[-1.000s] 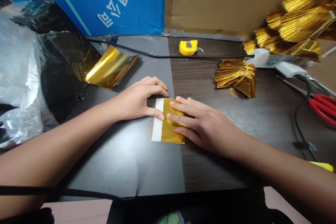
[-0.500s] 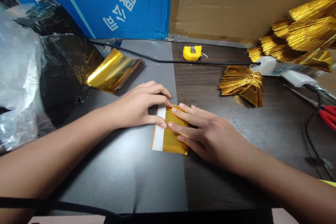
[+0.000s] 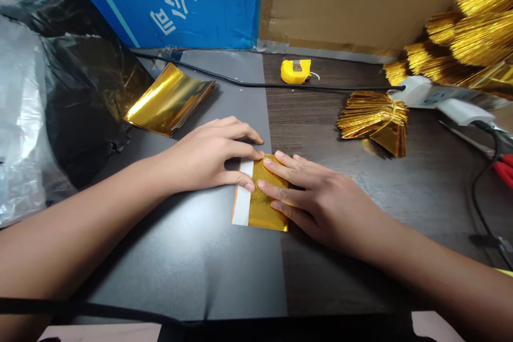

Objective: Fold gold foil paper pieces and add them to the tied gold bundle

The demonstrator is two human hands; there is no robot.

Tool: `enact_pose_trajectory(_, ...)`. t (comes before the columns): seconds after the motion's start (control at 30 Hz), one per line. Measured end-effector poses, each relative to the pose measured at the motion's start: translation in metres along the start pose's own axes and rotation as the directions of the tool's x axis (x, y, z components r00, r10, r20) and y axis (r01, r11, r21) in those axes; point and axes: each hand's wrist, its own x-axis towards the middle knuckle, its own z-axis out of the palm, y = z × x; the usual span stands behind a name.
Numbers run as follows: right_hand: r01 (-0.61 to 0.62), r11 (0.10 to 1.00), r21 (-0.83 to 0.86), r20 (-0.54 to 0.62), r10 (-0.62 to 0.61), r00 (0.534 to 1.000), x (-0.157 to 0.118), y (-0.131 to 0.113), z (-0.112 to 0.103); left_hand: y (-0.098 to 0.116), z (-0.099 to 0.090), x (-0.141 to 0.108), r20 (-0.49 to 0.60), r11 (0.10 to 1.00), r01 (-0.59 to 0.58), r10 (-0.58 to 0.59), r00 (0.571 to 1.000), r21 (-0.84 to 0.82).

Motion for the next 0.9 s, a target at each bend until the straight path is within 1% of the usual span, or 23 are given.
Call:
enact_pose_trajectory(0.07,-0.005,1.0,0.016,0.011,0.004,1.0,-0.001,0.0,0.0,0.006,-0.001,0.002,0.014,0.998,0.037,-0.036,0.999,-0.044)
enact_pose_trajectory(0.13,-0.018,0.999,0.034,0.027,0.017,0.999,-0.002,0.001,0.001,0.015,-0.001,0.004,0.006,0.985,0.102,-0.102,0.995,-0.142)
enact_pose_trajectory(0.17,-0.029,0.999,0.039,0.042,0.028,0.999,-0.002,0.001,0.002,0.021,-0.001,0.005,-0.016,0.968,0.147,-0.153,0.988,-0.203)
enact_pose_trajectory(0.2,-0.037,0.998,0.042,0.048,0.035,0.998,-0.003,0.001,0.002,0.027,0.0,0.007,-0.066,0.945,0.191,-0.215,0.974,-0.265)
enact_pose_trajectory(0.23,-0.041,0.999,0.034,0.046,0.039,0.998,-0.004,0.001,0.003,0.032,0.001,0.008,-0.088,0.925,0.226,-0.263,0.961,-0.306)
enact_pose_trajectory(0.27,-0.041,0.999,0.028,0.043,0.039,0.998,-0.004,0.001,0.003,0.036,0.003,0.009,-0.089,0.918,0.245,-0.285,0.954,-0.311)
enact_pose_trajectory(0.37,-0.037,0.999,0.026,0.036,0.036,0.999,-0.004,0.001,0.004,0.047,0.009,0.009,-0.125,0.935,0.257,-0.294,0.948,-0.245)
enact_pose_trajectory(0.43,-0.042,0.998,0.04,0.043,0.04,0.998,-0.004,0.001,0.003,0.052,0.014,0.007,-0.132,0.939,0.25,-0.285,0.949,-0.235)
enact_pose_trajectory(0.47,-0.043,0.998,0.05,0.049,0.041,0.998,-0.004,0.002,0.003,0.053,0.016,0.006,-0.115,0.938,0.241,-0.275,0.954,-0.248)
enact_pose_trajectory(0.57,-0.04,0.997,0.073,0.053,0.037,0.998,-0.004,0.002,0.003,0.054,0.022,0.006,-0.014,0.935,0.215,-0.228,0.974,-0.282)
enact_pose_trajectory(0.7,-0.039,0.997,0.066,0.035,0.037,0.999,-0.006,0.0,0.004,0.047,0.022,0.008,0.087,0.946,0.203,-0.187,0.978,-0.253)
enact_pose_trajectory(0.8,-0.029,0.996,0.087,0.026,0.027,0.999,-0.007,-0.002,0.003,0.041,0.02,0.007,0.12,0.979,0.115,-0.096,0.988,-0.168)
enact_pose_trajectory(0.9,-0.027,0.995,0.095,0.04,0.023,0.999,-0.007,-0.002,0.002,0.037,0.02,0.005,0.11,0.997,0.024,-0.015,0.994,-0.075)
